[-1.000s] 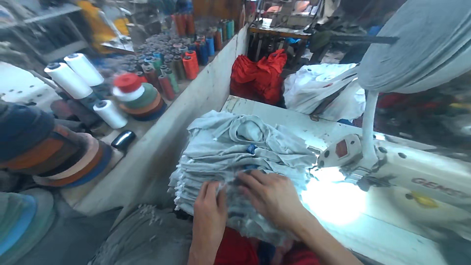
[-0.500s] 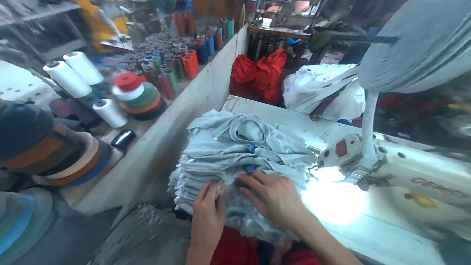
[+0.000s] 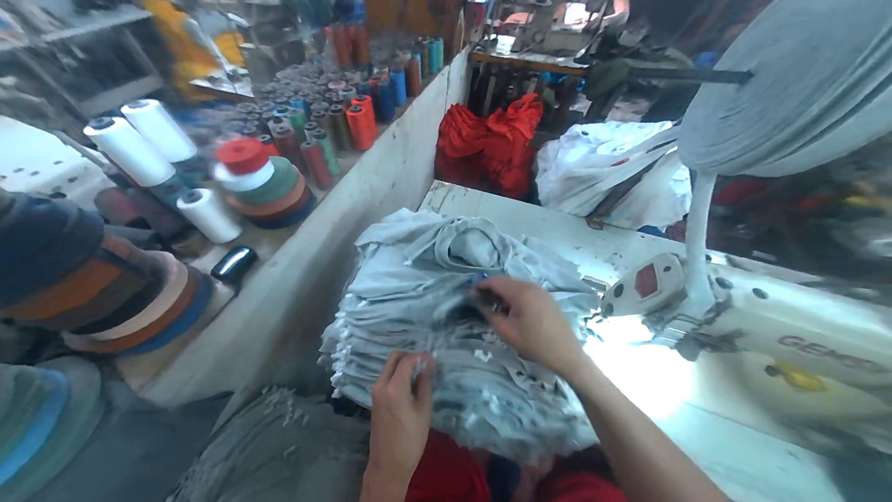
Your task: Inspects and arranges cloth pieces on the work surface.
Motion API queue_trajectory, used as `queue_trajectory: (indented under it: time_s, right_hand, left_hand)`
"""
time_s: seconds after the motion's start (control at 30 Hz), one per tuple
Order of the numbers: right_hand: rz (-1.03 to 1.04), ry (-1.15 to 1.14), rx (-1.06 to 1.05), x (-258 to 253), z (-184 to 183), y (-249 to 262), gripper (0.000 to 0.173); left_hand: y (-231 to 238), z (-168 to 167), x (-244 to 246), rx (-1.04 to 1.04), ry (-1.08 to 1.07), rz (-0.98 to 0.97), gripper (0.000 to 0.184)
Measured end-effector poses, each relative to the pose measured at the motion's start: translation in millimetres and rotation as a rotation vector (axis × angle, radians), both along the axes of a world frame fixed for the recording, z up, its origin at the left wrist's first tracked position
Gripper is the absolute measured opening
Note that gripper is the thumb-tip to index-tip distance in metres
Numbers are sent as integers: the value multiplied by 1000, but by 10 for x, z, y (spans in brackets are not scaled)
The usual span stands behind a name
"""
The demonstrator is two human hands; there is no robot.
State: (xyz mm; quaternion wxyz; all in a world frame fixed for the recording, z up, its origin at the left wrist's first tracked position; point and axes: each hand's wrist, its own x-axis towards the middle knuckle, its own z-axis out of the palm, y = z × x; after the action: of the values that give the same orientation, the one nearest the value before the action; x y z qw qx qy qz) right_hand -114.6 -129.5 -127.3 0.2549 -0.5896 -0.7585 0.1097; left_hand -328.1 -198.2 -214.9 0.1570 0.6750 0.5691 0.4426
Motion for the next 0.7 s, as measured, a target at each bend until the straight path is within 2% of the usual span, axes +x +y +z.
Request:
queue_trajectory:
  time_s: [0.07,0.13,0.2,0.3,0.47,0.53,0.63,0.7]
  right_hand:
    - [-198,61,84,178,-48,240,23]
    - [-348,28,-12,286,-159,421,26]
    - [-385,-15,-151,309,-347,487,34]
    - [-396,-33,-54,260,-473,377,37]
    - [-360,-24,38,272,-575,245,36]
    - [-301,-39,96,272,-572,169,34]
    - [-114,-1,248,241,-506,-66,29]
    - [30,54,282,175,-421,-214,30]
  left_hand:
    - [-7,8,-2,-37,17,-7,13]
    - [-9,39,-10,-80,42,-15,14]
    - [10,109,-24,-121,75,-27,15]
    - [95,271,-38,-94,111,-42,15]
    - [382,483,55,-91,202,-139,18]
    - [487,529,115,-162,269,-229,22]
    - [561,553,183,-318,387,-333,25]
    - [482,448,198,-223,372,-300,18]
